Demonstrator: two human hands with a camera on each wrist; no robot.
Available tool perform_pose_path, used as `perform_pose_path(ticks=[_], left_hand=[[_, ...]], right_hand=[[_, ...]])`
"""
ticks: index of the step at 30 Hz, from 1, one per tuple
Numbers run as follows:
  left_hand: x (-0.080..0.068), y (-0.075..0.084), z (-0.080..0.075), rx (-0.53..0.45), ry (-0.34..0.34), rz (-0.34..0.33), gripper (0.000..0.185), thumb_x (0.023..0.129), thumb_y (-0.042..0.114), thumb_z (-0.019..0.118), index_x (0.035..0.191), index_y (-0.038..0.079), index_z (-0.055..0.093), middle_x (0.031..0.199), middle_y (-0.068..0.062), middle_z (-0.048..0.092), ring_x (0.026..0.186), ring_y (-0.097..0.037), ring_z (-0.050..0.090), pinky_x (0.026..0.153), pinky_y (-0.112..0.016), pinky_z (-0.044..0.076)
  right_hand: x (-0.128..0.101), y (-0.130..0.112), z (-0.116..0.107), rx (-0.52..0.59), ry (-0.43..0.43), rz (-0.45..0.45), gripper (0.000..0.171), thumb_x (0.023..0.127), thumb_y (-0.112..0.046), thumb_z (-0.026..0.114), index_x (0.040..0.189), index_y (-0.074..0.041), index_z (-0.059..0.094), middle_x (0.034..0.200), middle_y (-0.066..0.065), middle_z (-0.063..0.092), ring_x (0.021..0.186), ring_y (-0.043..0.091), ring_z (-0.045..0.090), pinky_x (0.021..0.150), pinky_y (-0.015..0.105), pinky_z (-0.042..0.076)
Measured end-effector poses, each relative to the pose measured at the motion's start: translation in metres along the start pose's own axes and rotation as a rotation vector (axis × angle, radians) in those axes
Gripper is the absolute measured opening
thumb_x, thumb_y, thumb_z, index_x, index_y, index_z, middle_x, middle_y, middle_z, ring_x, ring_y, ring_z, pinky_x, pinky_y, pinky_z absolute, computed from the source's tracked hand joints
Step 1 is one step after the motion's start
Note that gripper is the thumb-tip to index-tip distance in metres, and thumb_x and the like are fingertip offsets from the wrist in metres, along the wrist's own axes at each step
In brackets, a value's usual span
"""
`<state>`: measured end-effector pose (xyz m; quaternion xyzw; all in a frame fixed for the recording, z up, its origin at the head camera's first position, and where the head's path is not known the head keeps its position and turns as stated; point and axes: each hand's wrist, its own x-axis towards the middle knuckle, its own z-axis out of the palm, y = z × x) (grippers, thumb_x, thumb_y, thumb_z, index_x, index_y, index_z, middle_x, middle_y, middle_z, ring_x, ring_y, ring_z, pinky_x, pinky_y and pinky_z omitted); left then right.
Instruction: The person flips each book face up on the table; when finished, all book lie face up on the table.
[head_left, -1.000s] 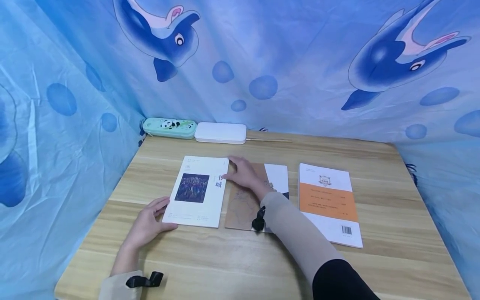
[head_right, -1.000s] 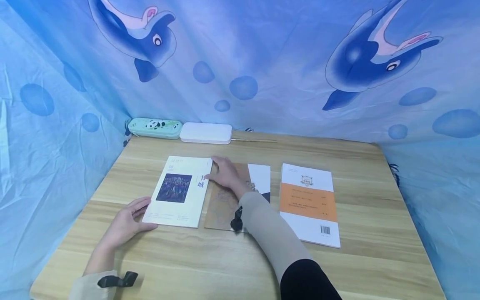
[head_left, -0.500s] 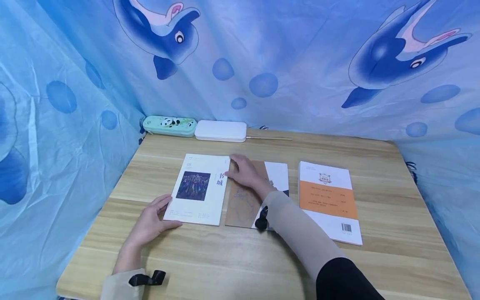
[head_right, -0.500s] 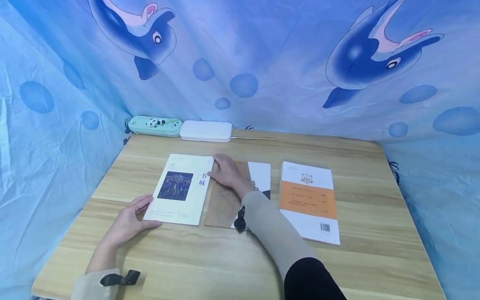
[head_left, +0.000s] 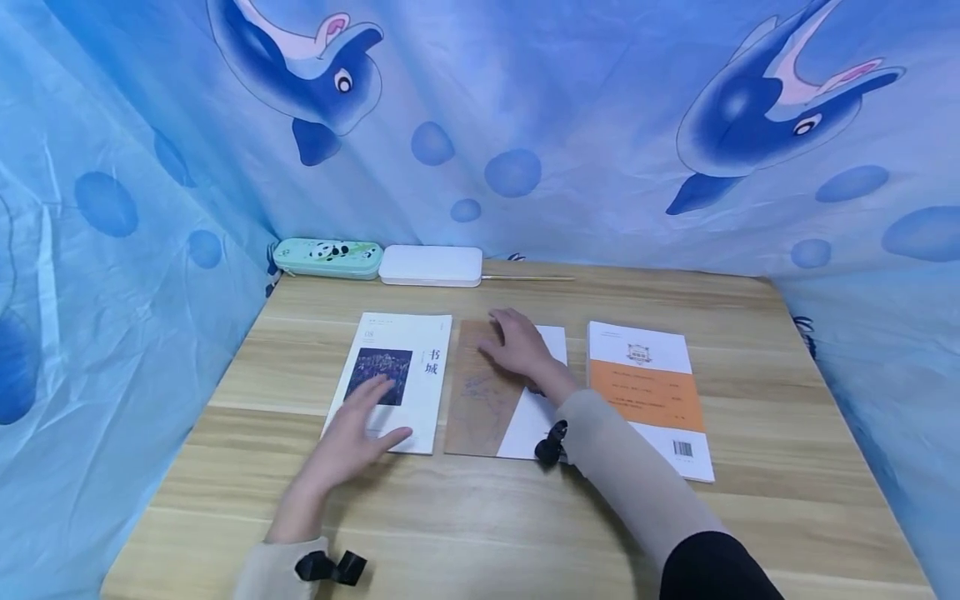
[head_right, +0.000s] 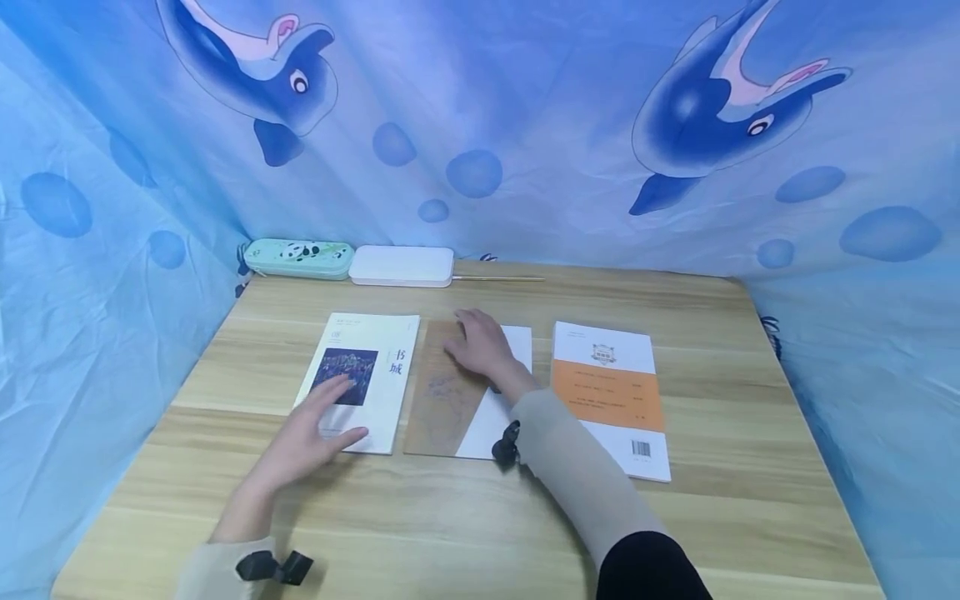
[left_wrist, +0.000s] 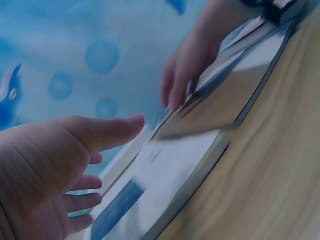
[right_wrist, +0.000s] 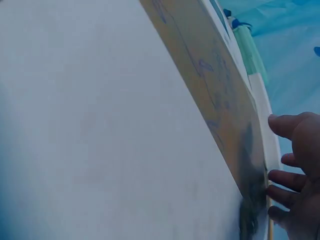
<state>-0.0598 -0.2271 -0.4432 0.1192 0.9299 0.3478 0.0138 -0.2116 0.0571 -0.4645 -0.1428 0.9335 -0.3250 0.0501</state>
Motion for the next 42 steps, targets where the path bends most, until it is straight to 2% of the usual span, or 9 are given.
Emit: perform_pose_path(ticks=[5, 10, 16, 20, 25, 31, 34, 37, 42], left_hand=[[0.009, 0.021, 0.025, -0.027, -0.052, 0.096, 0.074, 0.083, 0.028, 0.085, 0.143, -0.001, 0.052, 0.151, -0.024, 0.046, 0.138, -0.045, 0.043, 0.115, -0.061, 0.033], [0.01, 0.032, 0.04, -0.038, -0.096, 0.12, 0.07, 0.084, 0.028, 0.084, 0.141, -0.001, 0.056, 0.148, -0.019, 0.05, 0.137, -0.039, 0.047, 0.115, -0.054, 0.037], [0.01, 0.036, 0.047, -0.06, -0.097, 0.115, 0.068, 0.083, 0.026, 0.085, 0.139, -0.003, 0.057, 0.148, -0.018, 0.051, 0.138, -0.037, 0.047, 0.116, -0.051, 0.036], [0.011, 0.038, 0.051, -0.055, -0.109, 0.136, 0.071, 0.081, 0.025, 0.086, 0.138, -0.005, 0.057, 0.147, -0.019, 0.051, 0.137, -0.037, 0.048, 0.117, -0.05, 0.035], [0.01, 0.043, 0.053, -0.038, -0.136, 0.127, 0.074, 0.078, 0.021, 0.089, 0.138, -0.006, 0.056, 0.148, -0.02, 0.05, 0.137, -0.037, 0.047, 0.117, -0.05, 0.034], [0.008, 0.045, 0.058, -0.006, -0.157, 0.118, 0.072, 0.075, 0.014, 0.09, 0.137, -0.006, 0.058, 0.148, -0.021, 0.05, 0.137, -0.039, 0.046, 0.117, -0.05, 0.035], [0.008, 0.047, 0.061, 0.008, -0.158, 0.119, 0.069, 0.076, 0.008, 0.088, 0.136, -0.008, 0.058, 0.149, -0.023, 0.049, 0.137, -0.041, 0.047, 0.116, -0.051, 0.036], [0.009, 0.05, 0.065, 0.018, -0.154, 0.115, 0.064, 0.078, 0.004, 0.084, 0.135, -0.01, 0.058, 0.15, -0.025, 0.047, 0.136, -0.043, 0.047, 0.115, -0.052, 0.037], [0.008, 0.055, 0.071, 0.04, -0.141, 0.083, 0.054, 0.084, 0.002, 0.078, 0.133, -0.011, 0.058, 0.151, -0.026, 0.045, 0.135, -0.044, 0.048, 0.113, -0.053, 0.039]], right_hand=[[-0.012, 0.011, -0.016, -0.063, -0.015, 0.009, 0.068, 0.094, -0.042, 0.07, 0.149, -0.008, 0.048, 0.149, 0.014, 0.05, 0.139, 0.033, 0.045, 0.117, 0.049, 0.037], [-0.022, 0.024, -0.032, -0.1, -0.032, 0.0, 0.066, 0.095, -0.04, 0.071, 0.147, -0.005, 0.05, 0.149, 0.018, 0.049, 0.136, 0.036, 0.047, 0.113, 0.05, 0.042], [-0.029, 0.041, -0.042, -0.093, -0.021, -0.017, 0.059, 0.095, -0.031, 0.071, 0.141, 0.0, 0.054, 0.142, 0.022, 0.052, 0.129, 0.038, 0.052, 0.108, 0.05, 0.046], [-0.033, 0.05, -0.045, -0.084, -0.002, -0.004, 0.055, 0.096, -0.025, 0.071, 0.14, 0.003, 0.055, 0.143, 0.026, 0.051, 0.132, 0.042, 0.05, 0.111, 0.052, 0.043], [-0.036, 0.053, -0.049, -0.088, 0.011, 0.036, 0.052, 0.097, -0.019, 0.069, 0.14, 0.006, 0.053, 0.145, 0.029, 0.049, 0.134, 0.044, 0.049, 0.112, 0.053, 0.042], [-0.04, 0.055, -0.056, -0.091, -0.017, 0.115, 0.053, 0.099, -0.017, 0.065, 0.143, 0.008, 0.048, 0.145, 0.03, 0.049, 0.135, 0.045, 0.047, 0.113, 0.054, 0.04], [-0.041, 0.057, -0.059, -0.054, -0.01, 0.142, 0.044, 0.1, -0.016, 0.063, 0.138, 0.006, 0.054, 0.132, 0.028, 0.059, 0.123, 0.043, 0.057, 0.102, 0.053, 0.051], [-0.041, 0.06, -0.062, -0.033, -0.003, 0.146, 0.029, 0.101, -0.014, 0.062, 0.124, 0.003, 0.062, 0.108, 0.021, 0.067, 0.099, 0.036, 0.066, 0.083, 0.046, 0.059], [-0.04, 0.069, -0.063, -0.025, -0.001, 0.114, 0.013, 0.1, -0.008, 0.06, 0.109, 0.0, 0.065, 0.087, 0.012, 0.061, 0.078, 0.026, 0.061, 0.065, 0.036, 0.053]])
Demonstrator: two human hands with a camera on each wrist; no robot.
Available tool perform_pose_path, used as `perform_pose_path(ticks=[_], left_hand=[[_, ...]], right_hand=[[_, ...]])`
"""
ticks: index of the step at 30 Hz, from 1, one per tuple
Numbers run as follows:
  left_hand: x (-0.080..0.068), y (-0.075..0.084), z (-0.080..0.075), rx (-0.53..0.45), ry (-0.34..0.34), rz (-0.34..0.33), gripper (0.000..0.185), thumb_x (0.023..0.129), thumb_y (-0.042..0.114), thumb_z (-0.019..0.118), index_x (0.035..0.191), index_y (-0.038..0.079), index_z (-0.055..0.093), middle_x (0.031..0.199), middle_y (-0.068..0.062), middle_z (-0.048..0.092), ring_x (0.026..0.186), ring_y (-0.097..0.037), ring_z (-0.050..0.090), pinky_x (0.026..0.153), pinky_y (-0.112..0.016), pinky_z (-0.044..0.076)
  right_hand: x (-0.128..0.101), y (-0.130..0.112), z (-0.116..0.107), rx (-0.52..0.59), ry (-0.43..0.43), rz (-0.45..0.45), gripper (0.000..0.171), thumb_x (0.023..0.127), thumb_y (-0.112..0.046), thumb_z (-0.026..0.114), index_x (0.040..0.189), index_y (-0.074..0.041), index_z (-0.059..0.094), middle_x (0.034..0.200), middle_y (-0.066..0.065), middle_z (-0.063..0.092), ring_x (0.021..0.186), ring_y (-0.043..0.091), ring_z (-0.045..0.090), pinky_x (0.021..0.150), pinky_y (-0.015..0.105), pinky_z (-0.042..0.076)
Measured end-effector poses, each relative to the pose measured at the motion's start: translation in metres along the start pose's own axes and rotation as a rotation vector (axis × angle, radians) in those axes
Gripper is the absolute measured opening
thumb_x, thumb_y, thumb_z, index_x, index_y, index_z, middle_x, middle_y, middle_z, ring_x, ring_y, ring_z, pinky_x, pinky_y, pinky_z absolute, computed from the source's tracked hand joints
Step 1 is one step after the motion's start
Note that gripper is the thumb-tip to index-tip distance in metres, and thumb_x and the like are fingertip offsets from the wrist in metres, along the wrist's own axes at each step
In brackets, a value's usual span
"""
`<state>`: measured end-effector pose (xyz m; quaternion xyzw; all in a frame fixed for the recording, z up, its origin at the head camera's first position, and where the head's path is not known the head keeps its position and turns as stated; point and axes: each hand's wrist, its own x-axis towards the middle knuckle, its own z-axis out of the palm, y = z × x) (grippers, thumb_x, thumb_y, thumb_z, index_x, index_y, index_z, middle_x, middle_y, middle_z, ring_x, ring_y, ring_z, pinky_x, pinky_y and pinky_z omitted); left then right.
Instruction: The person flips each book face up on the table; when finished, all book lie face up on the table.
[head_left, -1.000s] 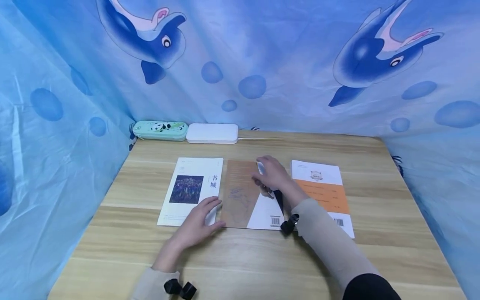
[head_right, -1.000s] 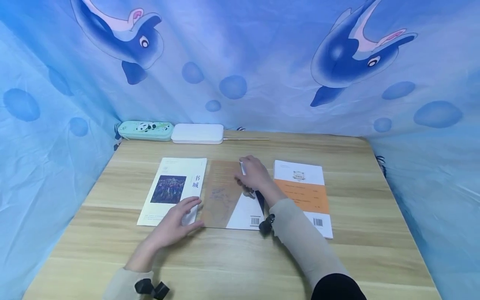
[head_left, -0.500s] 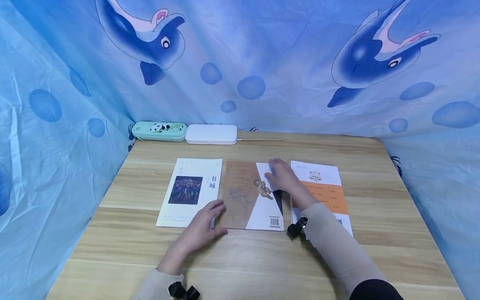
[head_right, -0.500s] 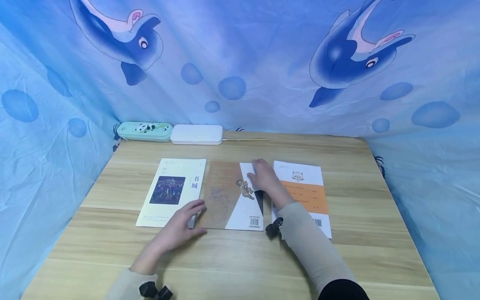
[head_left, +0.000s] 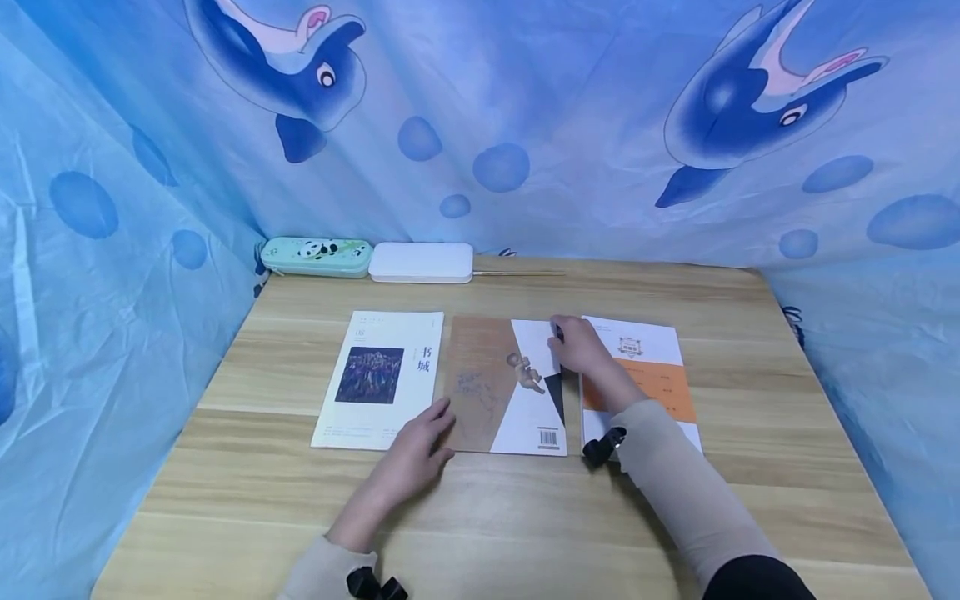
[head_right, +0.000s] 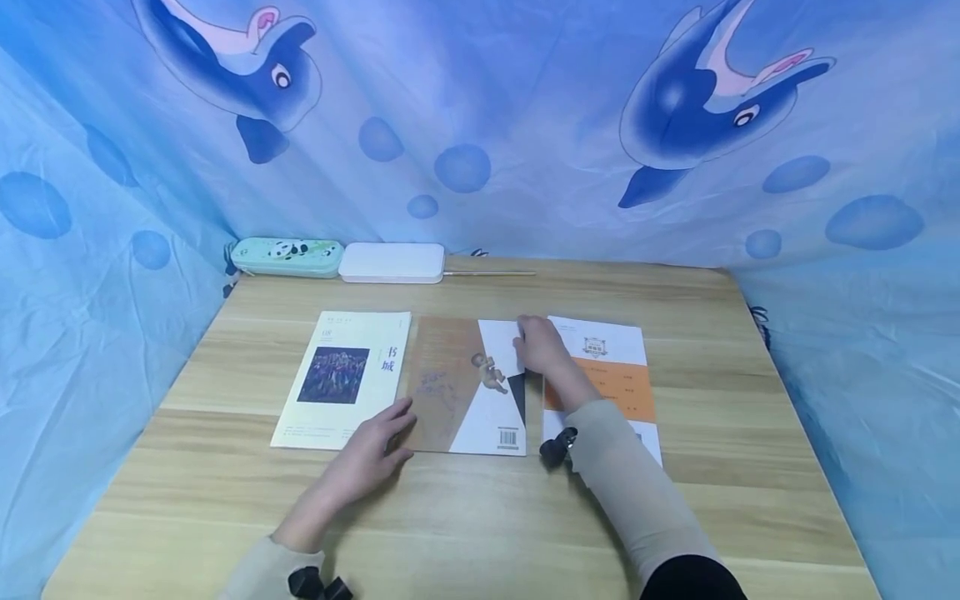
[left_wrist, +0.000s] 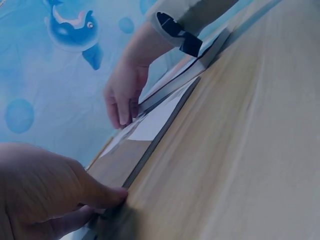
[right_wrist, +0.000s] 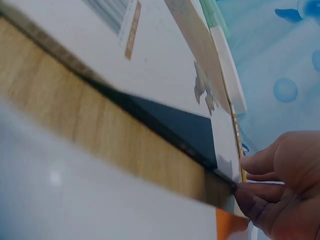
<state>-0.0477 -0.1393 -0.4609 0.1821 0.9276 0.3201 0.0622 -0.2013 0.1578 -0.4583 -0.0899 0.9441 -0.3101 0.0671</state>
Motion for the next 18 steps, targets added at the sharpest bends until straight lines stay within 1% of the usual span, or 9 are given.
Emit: perform_pose_path(ticks=[2, 3, 5, 7, 9, 10, 12, 14, 18], left_hand=[[0.0, 0.002, 0.003, 0.007, 0.008, -0.004, 0.052, 0.085, 0.002, 0.077, 0.133, -0.01, 0.059, 0.151, -0.026, 0.045, 0.134, -0.044, 0.049, 0.113, -0.053, 0.039], [0.001, 0.002, 0.004, 0.008, 0.013, -0.004, 0.052, 0.086, 0.001, 0.077, 0.133, -0.01, 0.059, 0.151, -0.026, 0.045, 0.134, -0.044, 0.049, 0.113, -0.053, 0.039], [0.001, 0.003, 0.005, 0.008, 0.021, -0.002, 0.052, 0.085, 0.0, 0.076, 0.133, -0.01, 0.059, 0.15, -0.026, 0.046, 0.134, -0.044, 0.049, 0.113, -0.053, 0.039], [0.002, 0.004, 0.006, 0.007, 0.026, 0.0, 0.052, 0.085, 0.0, 0.076, 0.133, -0.01, 0.059, 0.15, -0.026, 0.046, 0.134, -0.044, 0.049, 0.113, -0.053, 0.039], [0.002, 0.005, 0.007, 0.008, 0.027, -0.002, 0.053, 0.085, 0.0, 0.077, 0.133, -0.01, 0.059, 0.151, -0.025, 0.046, 0.134, -0.044, 0.048, 0.113, -0.053, 0.039], [0.002, 0.005, 0.007, 0.011, 0.027, -0.001, 0.053, 0.085, 0.001, 0.077, 0.133, -0.01, 0.059, 0.151, -0.025, 0.046, 0.134, -0.044, 0.049, 0.113, -0.053, 0.039], [0.002, 0.005, 0.008, 0.018, 0.025, -0.001, 0.054, 0.084, 0.001, 0.078, 0.133, -0.01, 0.059, 0.151, -0.025, 0.046, 0.134, -0.044, 0.049, 0.113, -0.052, 0.039], [0.002, 0.005, 0.009, 0.02, 0.02, -0.003, 0.055, 0.084, 0.002, 0.078, 0.134, -0.01, 0.059, 0.151, -0.025, 0.045, 0.135, -0.043, 0.048, 0.113, -0.052, 0.039], [0.002, 0.005, 0.009, 0.018, 0.018, 0.0, 0.056, 0.084, 0.004, 0.079, 0.134, -0.01, 0.058, 0.152, -0.025, 0.044, 0.137, -0.042, 0.046, 0.114, -0.051, 0.038]], right_hand=[[0.002, 0.004, 0.0, 0.017, 0.011, -0.019, 0.009, 0.1, -0.005, 0.057, 0.104, 0.001, 0.064, 0.085, 0.013, 0.059, 0.076, 0.027, 0.058, 0.064, 0.036, 0.05], [0.002, 0.007, -0.001, 0.029, 0.024, -0.029, 0.01, 0.099, -0.002, 0.056, 0.103, 0.002, 0.064, 0.086, 0.014, 0.06, 0.077, 0.029, 0.058, 0.065, 0.038, 0.051], [0.003, 0.01, -0.002, 0.06, 0.047, -0.046, 0.015, 0.099, 0.001, 0.053, 0.108, 0.005, 0.065, 0.094, 0.02, 0.063, 0.086, 0.033, 0.061, 0.073, 0.043, 0.054], [0.004, 0.014, -0.003, 0.096, 0.063, -0.045, 0.027, 0.098, 0.004, 0.05, 0.121, 0.006, 0.064, 0.108, 0.024, 0.065, 0.1, 0.037, 0.063, 0.087, 0.048, 0.055], [0.005, 0.017, -0.005, 0.132, 0.064, -0.036, 0.037, 0.098, 0.005, 0.049, 0.133, 0.007, 0.059, 0.124, 0.026, 0.062, 0.113, 0.039, 0.061, 0.097, 0.05, 0.054], [0.005, 0.019, -0.005, 0.151, 0.056, -0.031, 0.039, 0.098, 0.005, 0.048, 0.136, 0.007, 0.057, 0.128, 0.027, 0.06, 0.116, 0.039, 0.061, 0.098, 0.05, 0.054], [0.005, 0.023, -0.006, 0.187, 0.041, -0.03, 0.041, 0.098, 0.007, 0.048, 0.139, 0.006, 0.055, 0.131, 0.027, 0.058, 0.116, 0.039, 0.061, 0.098, 0.047, 0.055], [0.005, 0.027, -0.007, 0.215, 0.034, -0.043, 0.042, 0.097, 0.009, 0.05, 0.138, 0.006, 0.056, 0.131, 0.026, 0.058, 0.112, 0.036, 0.063, 0.094, 0.044, 0.057], [0.003, 0.034, -0.011, 0.253, 0.034, -0.087, 0.045, 0.091, 0.014, 0.059, 0.136, 0.004, 0.06, 0.126, 0.022, 0.059, 0.106, 0.033, 0.064, 0.09, 0.041, 0.059]])
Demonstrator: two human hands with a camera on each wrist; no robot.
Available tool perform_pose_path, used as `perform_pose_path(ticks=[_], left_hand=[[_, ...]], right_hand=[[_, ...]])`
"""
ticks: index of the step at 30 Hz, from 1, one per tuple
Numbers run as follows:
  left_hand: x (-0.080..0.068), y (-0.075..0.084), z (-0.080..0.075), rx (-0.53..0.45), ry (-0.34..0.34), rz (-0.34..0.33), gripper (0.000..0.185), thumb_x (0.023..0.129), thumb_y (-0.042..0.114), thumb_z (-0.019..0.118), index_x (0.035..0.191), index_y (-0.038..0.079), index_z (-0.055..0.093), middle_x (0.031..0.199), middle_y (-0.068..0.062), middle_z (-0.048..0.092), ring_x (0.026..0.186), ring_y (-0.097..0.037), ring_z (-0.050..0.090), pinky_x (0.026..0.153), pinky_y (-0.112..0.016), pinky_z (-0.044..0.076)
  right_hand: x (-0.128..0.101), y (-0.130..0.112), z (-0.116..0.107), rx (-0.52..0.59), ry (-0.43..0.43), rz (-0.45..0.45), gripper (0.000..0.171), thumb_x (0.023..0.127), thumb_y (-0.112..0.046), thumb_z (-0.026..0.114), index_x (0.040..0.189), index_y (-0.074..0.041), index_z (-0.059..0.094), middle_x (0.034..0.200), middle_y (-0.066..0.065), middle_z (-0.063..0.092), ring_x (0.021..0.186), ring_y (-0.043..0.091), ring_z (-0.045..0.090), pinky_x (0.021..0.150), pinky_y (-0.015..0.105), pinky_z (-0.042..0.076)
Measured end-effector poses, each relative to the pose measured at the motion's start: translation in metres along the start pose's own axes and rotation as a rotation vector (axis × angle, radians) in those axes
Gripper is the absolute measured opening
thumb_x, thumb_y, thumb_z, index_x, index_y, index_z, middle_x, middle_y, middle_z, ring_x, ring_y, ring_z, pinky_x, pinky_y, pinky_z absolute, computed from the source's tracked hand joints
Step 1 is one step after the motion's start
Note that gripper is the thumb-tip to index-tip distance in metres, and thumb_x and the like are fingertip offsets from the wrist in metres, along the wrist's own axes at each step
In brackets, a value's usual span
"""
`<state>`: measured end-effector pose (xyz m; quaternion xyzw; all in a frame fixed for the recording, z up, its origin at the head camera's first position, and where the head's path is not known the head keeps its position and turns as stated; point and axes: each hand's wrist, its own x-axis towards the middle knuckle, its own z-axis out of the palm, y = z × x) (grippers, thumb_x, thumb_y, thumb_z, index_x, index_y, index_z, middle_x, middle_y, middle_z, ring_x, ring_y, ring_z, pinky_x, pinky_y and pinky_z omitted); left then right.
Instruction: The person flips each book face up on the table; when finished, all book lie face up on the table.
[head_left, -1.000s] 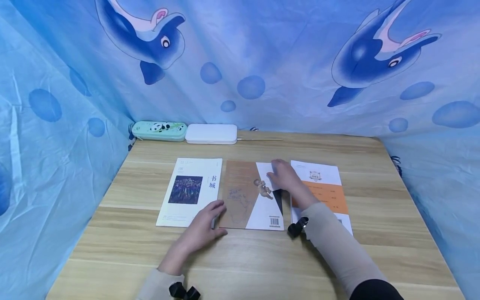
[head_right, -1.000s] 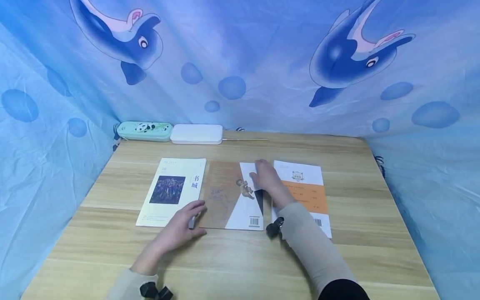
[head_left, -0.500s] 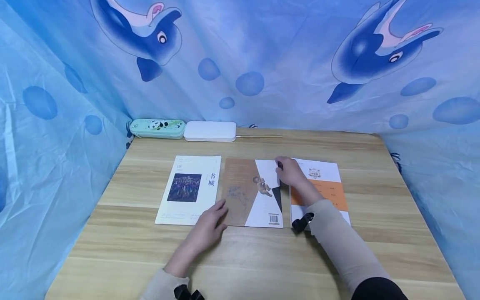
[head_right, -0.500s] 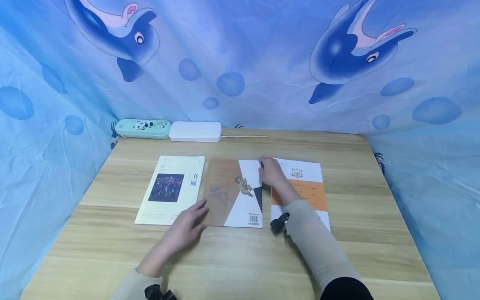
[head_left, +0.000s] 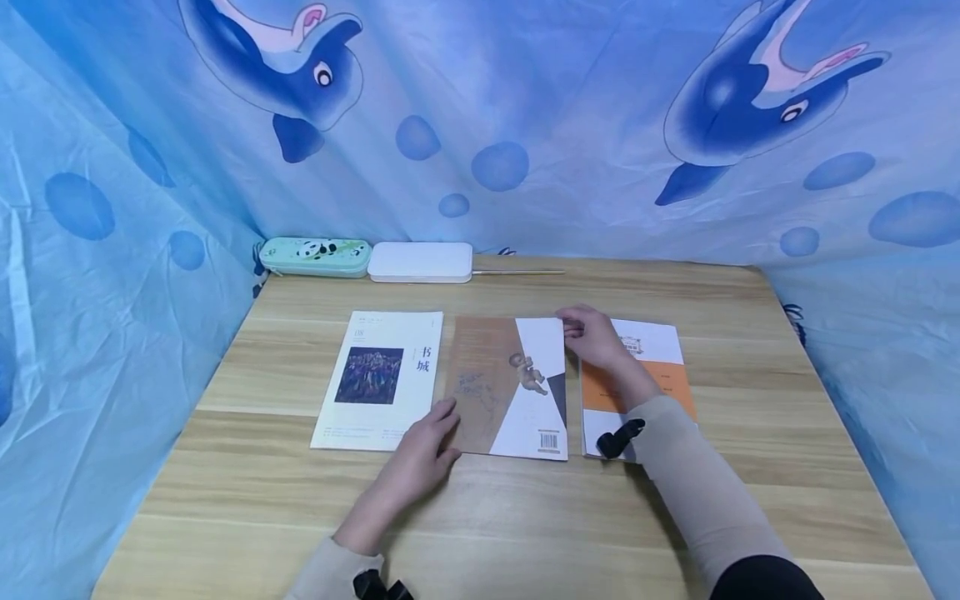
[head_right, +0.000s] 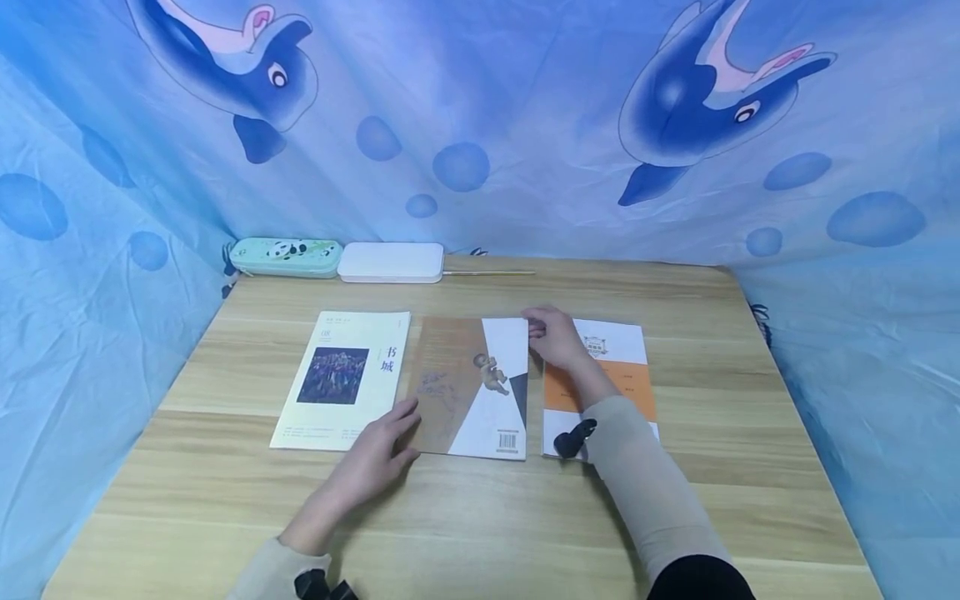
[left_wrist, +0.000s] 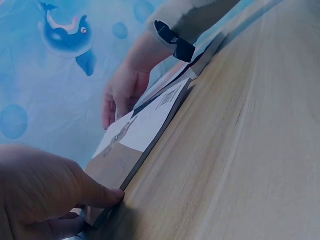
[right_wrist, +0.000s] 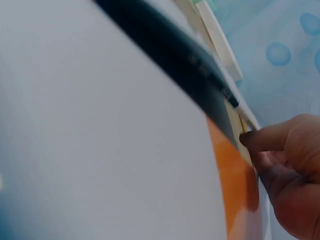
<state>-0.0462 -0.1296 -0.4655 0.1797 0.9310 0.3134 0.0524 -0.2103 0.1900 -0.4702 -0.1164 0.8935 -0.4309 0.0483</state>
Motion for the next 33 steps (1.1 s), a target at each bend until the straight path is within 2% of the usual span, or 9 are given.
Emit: perform_pose_path(ticks=[5, 13, 19, 23, 26, 31, 33], left_hand=[[0.0, 0.002, 0.0, -0.003, -0.009, 0.013, 0.06, 0.083, 0.005, 0.081, 0.135, -0.012, 0.056, 0.154, -0.026, 0.041, 0.139, -0.041, 0.044, 0.115, -0.049, 0.037], [0.001, 0.004, 0.0, -0.001, -0.037, -0.012, 0.067, 0.084, 0.013, 0.082, 0.14, -0.009, 0.053, 0.158, -0.023, 0.036, 0.145, -0.037, 0.037, 0.118, -0.047, 0.031], [0.001, 0.003, 0.003, 0.004, 0.005, 0.007, 0.069, 0.081, 0.014, 0.085, 0.139, -0.009, 0.054, 0.156, -0.024, 0.039, 0.142, -0.039, 0.04, 0.117, -0.048, 0.035], [0.001, 0.005, 0.004, -0.006, 0.038, -0.016, 0.063, 0.081, 0.006, 0.083, 0.137, -0.008, 0.057, 0.154, -0.024, 0.041, 0.138, -0.041, 0.046, 0.114, -0.049, 0.039], [0.0, 0.008, 0.003, -0.018, 0.102, -0.045, 0.054, 0.082, 0.002, 0.079, 0.132, -0.005, 0.062, 0.15, -0.022, 0.048, 0.134, -0.039, 0.051, 0.111, -0.048, 0.043], [-0.003, 0.013, -0.003, -0.028, 0.312, -0.054, 0.039, 0.079, 0.001, 0.081, 0.117, -0.001, 0.073, 0.129, -0.02, 0.066, 0.117, -0.037, 0.065, 0.102, -0.047, 0.051], [-0.003, 0.013, -0.006, -0.028, 0.371, -0.057, 0.036, 0.078, 0.002, 0.083, 0.113, -0.001, 0.075, 0.123, -0.019, 0.069, 0.112, -0.037, 0.068, 0.1, -0.049, 0.053]], right_hand=[[-0.003, 0.004, -0.009, -0.044, -0.008, -0.068, 0.047, 0.088, 0.012, 0.068, 0.134, 0.002, 0.063, 0.126, 0.019, 0.061, 0.106, 0.034, 0.066, 0.091, 0.042, 0.059], [-0.003, 0.01, -0.015, -0.099, 0.008, -0.123, 0.041, 0.093, 0.001, 0.07, 0.134, -0.005, 0.065, 0.133, 0.017, 0.062, 0.114, 0.034, 0.064, 0.096, 0.045, 0.056], [-0.007, 0.012, -0.018, -0.029, 0.059, -0.102, 0.036, 0.094, -0.004, 0.071, 0.129, -0.006, 0.069, 0.128, 0.015, 0.067, 0.112, 0.032, 0.066, 0.092, 0.045, 0.058], [-0.007, 0.014, -0.02, 0.024, 0.07, -0.066, 0.032, 0.094, -0.007, 0.071, 0.126, -0.007, 0.071, 0.123, 0.014, 0.07, 0.109, 0.029, 0.068, 0.091, 0.043, 0.059], [-0.007, 0.017, -0.02, 0.039, 0.074, -0.058, 0.031, 0.094, -0.007, 0.072, 0.125, -0.007, 0.071, 0.121, 0.013, 0.071, 0.109, 0.028, 0.069, 0.092, 0.043, 0.059], [-0.009, 0.019, -0.021, 0.061, 0.088, -0.066, 0.031, 0.094, -0.005, 0.071, 0.125, -0.009, 0.07, 0.12, 0.013, 0.071, 0.11, 0.03, 0.069, 0.094, 0.044, 0.058], [-0.01, 0.019, -0.021, 0.074, 0.082, -0.082, 0.031, 0.095, -0.005, 0.07, 0.126, -0.01, 0.068, 0.122, 0.013, 0.07, 0.112, 0.031, 0.068, 0.095, 0.046, 0.057]])
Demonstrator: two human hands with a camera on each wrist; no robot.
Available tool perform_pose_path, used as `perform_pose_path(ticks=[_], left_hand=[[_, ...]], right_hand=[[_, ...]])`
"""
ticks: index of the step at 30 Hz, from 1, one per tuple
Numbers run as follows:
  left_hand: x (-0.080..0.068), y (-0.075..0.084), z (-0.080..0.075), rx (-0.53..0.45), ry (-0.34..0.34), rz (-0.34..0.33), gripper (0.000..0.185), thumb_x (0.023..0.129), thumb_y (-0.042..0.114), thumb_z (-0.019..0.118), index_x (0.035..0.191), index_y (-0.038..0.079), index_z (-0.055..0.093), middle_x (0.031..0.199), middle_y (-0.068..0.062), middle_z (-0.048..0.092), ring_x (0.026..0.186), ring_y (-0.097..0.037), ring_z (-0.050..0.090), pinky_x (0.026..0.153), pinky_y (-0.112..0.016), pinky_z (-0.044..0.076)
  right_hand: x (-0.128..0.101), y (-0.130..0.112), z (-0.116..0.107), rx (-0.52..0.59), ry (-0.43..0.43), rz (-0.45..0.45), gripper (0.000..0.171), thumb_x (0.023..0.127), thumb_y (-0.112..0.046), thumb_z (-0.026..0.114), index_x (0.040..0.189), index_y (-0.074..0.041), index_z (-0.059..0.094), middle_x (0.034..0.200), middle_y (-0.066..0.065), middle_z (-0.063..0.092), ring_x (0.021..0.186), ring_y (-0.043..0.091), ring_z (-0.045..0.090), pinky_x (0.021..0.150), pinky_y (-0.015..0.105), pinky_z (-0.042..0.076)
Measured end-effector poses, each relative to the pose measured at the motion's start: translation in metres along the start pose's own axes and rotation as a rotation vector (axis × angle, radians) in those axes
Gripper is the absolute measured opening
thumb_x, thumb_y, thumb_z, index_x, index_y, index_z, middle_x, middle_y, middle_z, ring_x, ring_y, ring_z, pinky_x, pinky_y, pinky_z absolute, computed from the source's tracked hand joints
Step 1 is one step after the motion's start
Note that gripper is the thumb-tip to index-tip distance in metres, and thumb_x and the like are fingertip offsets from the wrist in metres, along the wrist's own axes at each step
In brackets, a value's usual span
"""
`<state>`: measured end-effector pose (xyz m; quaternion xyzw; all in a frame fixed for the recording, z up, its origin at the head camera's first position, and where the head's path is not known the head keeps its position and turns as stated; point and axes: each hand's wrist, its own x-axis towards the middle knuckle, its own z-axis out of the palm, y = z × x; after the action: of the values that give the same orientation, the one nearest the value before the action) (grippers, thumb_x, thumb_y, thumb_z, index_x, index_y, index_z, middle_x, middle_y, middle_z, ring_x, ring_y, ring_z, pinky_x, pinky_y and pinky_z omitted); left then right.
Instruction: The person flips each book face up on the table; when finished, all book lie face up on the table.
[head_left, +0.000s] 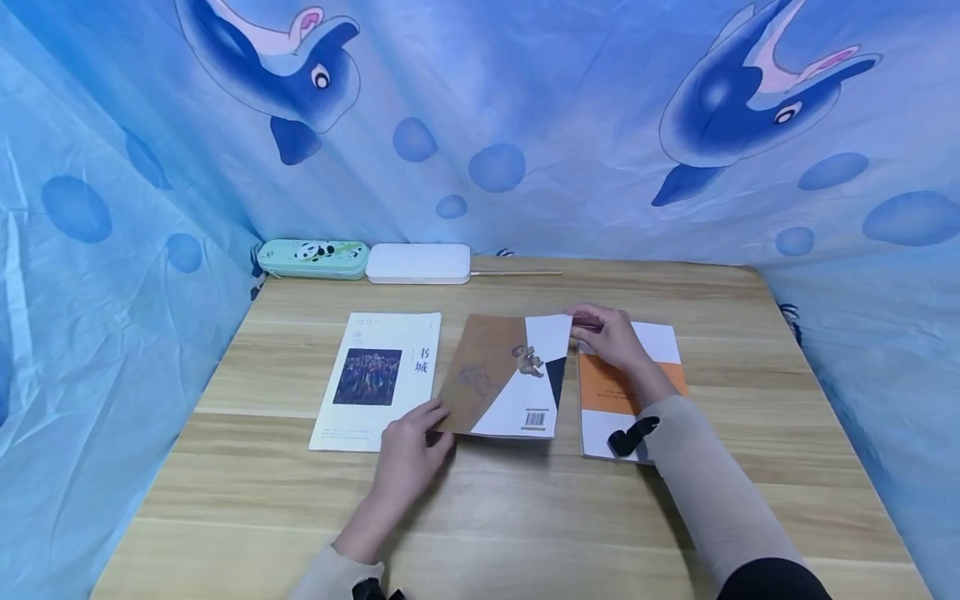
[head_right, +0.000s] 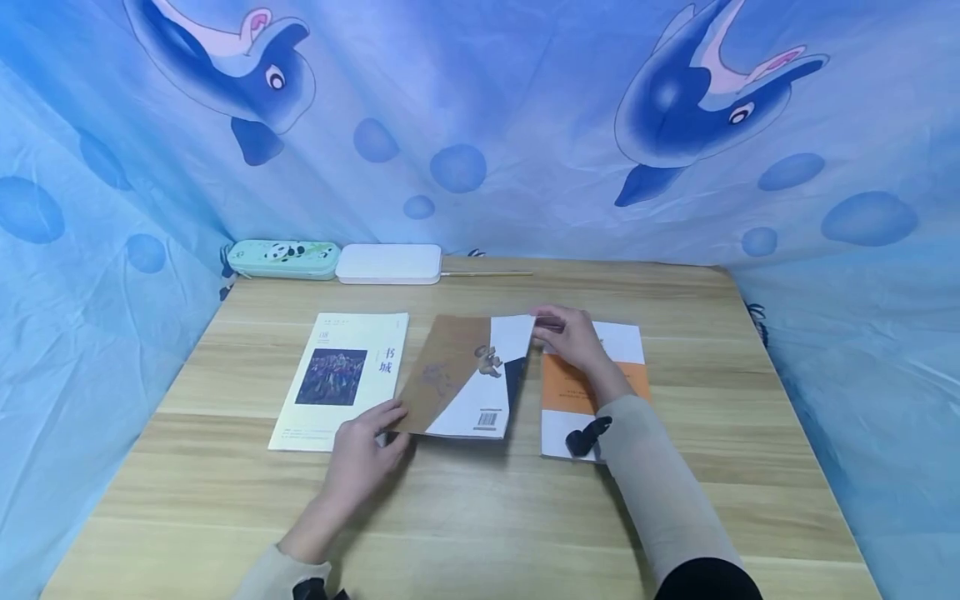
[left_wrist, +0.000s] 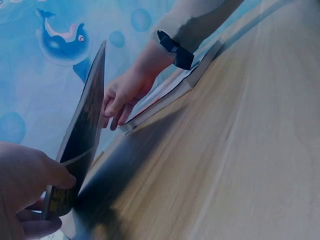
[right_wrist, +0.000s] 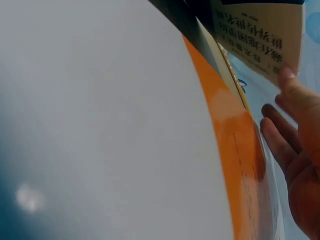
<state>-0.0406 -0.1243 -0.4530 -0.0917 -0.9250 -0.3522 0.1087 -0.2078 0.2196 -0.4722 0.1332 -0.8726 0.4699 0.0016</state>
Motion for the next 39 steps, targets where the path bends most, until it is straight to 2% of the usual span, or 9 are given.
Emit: perform_pose_path(ticks=[6, 10, 14, 17, 20, 25, 30, 35, 39], left_hand=[[0.002, -0.003, -0.005, -0.027, 0.083, 0.002, 0.033, 0.077, 0.0, 0.084, 0.109, 0.0, 0.077, 0.12, -0.017, 0.072, 0.11, -0.034, 0.069, 0.099, -0.051, 0.053], [0.005, -0.002, -0.009, -0.074, 0.098, -0.004, 0.032, 0.078, -0.006, 0.081, 0.11, -0.001, 0.076, 0.121, -0.018, 0.071, 0.111, -0.033, 0.069, 0.099, -0.046, 0.053], [0.006, 0.0, -0.013, -0.125, 0.092, -0.033, 0.034, 0.079, -0.011, 0.078, 0.112, -0.002, 0.075, 0.122, -0.018, 0.07, 0.113, -0.032, 0.068, 0.1, -0.042, 0.052], [0.007, 0.001, -0.014, -0.148, 0.088, -0.042, 0.034, 0.08, -0.013, 0.076, 0.113, -0.002, 0.075, 0.123, -0.017, 0.07, 0.114, -0.031, 0.068, 0.1, -0.04, 0.052], [0.008, 0.003, -0.014, -0.165, 0.097, -0.036, 0.034, 0.082, -0.014, 0.073, 0.114, -0.002, 0.074, 0.122, -0.017, 0.07, 0.114, -0.03, 0.068, 0.099, -0.037, 0.053], [0.008, 0.003, -0.014, -0.204, 0.133, -0.017, 0.034, 0.083, -0.016, 0.071, 0.114, -0.003, 0.074, 0.118, -0.019, 0.071, 0.11, -0.03, 0.07, 0.092, -0.032, 0.056], [0.008, 0.003, -0.014, -0.233, 0.158, 0.009, 0.031, 0.086, -0.014, 0.07, 0.114, -0.002, 0.074, 0.112, -0.018, 0.073, 0.099, -0.026, 0.074, 0.082, -0.025, 0.059], [0.008, 0.003, -0.013, -0.265, 0.179, 0.035, 0.027, 0.086, -0.013, 0.071, 0.112, -0.004, 0.074, 0.106, -0.019, 0.075, 0.089, -0.025, 0.075, 0.073, -0.024, 0.062], [0.007, 0.005, -0.015, -0.342, 0.152, -0.004, 0.027, 0.088, -0.011, 0.07, 0.113, -0.004, 0.074, 0.105, -0.019, 0.075, 0.082, -0.029, 0.075, 0.066, -0.023, 0.061]], right_hand=[[0.002, -0.004, -0.001, 0.095, -0.049, -0.043, 0.028, 0.101, -0.006, 0.062, 0.127, -0.012, 0.058, 0.135, 0.01, 0.065, 0.123, 0.032, 0.062, 0.102, 0.047, 0.053], [0.003, -0.012, -0.002, 0.22, -0.064, -0.023, 0.026, 0.103, -0.005, 0.057, 0.128, -0.007, 0.053, 0.139, 0.012, 0.062, 0.125, 0.028, 0.061, 0.103, 0.037, 0.052], [0.005, -0.021, -0.004, 0.316, -0.024, -0.031, 0.033, 0.102, -0.001, 0.057, 0.133, 0.005, 0.051, 0.135, 0.021, 0.062, 0.116, 0.015, 0.065, 0.095, 0.022, 0.054], [0.009, -0.029, -0.006, 0.337, 0.027, -0.072, 0.035, 0.1, 0.002, 0.058, 0.134, 0.009, 0.053, 0.13, 0.026, 0.064, 0.107, 0.006, 0.067, 0.089, 0.018, 0.056], [0.012, -0.038, -0.008, 0.36, 0.077, -0.096, 0.03, 0.1, 0.003, 0.059, 0.129, 0.009, 0.058, 0.123, 0.023, 0.068, 0.101, 0.004, 0.067, 0.086, 0.02, 0.058], [0.017, -0.052, -0.012, 0.412, 0.124, -0.102, 0.023, 0.1, 0.003, 0.059, 0.121, 0.01, 0.061, 0.111, 0.01, 0.073, 0.095, 0.008, 0.07, 0.086, 0.025, 0.059], [0.015, -0.075, -0.017, 0.367, 0.143, -0.107, 0.018, 0.1, 0.003, 0.059, 0.114, 0.012, 0.062, 0.098, 0.0, 0.072, 0.088, 0.004, 0.07, 0.083, 0.022, 0.059], [0.009, -0.107, -0.024, 0.259, 0.165, -0.094, 0.02, 0.101, -0.001, 0.059, 0.113, 0.014, 0.062, 0.098, 0.017, 0.07, 0.086, 0.009, 0.069, 0.079, 0.024, 0.061], [0.01, -0.115, -0.024, 0.159, 0.173, -0.071, 0.023, 0.103, -0.006, 0.058, 0.117, 0.012, 0.061, 0.108, 0.027, 0.067, 0.093, 0.02, 0.066, 0.079, 0.034, 0.062]])
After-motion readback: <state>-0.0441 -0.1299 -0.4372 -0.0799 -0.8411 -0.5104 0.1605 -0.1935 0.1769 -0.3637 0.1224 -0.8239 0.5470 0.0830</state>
